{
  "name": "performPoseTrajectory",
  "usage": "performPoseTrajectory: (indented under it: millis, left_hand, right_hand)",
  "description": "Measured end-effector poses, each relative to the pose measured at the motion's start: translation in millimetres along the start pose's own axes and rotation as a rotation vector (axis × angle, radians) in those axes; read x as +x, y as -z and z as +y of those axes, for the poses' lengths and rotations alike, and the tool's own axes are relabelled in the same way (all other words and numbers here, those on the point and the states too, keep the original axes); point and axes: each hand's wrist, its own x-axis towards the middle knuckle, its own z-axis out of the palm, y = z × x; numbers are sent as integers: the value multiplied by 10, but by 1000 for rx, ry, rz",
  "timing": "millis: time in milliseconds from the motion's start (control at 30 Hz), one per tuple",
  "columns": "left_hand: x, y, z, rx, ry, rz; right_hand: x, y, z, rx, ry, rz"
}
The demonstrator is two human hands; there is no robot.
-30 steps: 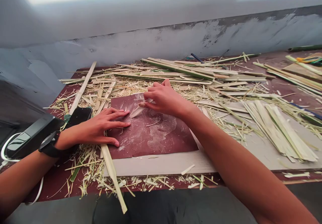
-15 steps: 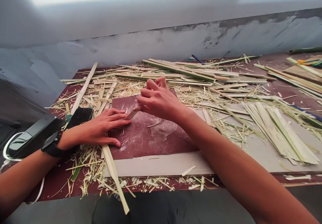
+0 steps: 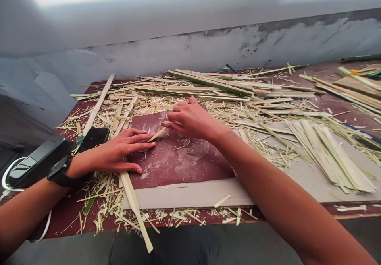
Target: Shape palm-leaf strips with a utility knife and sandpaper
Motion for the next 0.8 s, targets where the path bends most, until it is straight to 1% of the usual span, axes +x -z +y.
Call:
performPoseTrajectory:
  millis: [133,233,333,433,533,633,700,800]
  left_hand:
    - [-1,10,7,8,8,-2]
    - [2,17,20,20,16,-9]
    - [5,13,27,36,35,-14]
    - [8,0,28,55,48,-8]
    - [8,-1,32,59,33,8]
    - [6,8,44,64,27,21]
    - [5,11,49,68,25,23]
    - [3,0,42,71,15,24]
  right_hand:
    - [-33,-31,119,32,-6,-6]
    - [-34,-36,109,66,-11,-39]
    - [-31,-32,2,103,16,-89]
    - [-22,3,-154,156,87,-172]
    - [3,87,-310,159,131,-248]
    - [-7,196,-413,100,145,-273]
    - [-86,254,-441,43,131,-274]
    - [-341,289,-462,-40,54,-265]
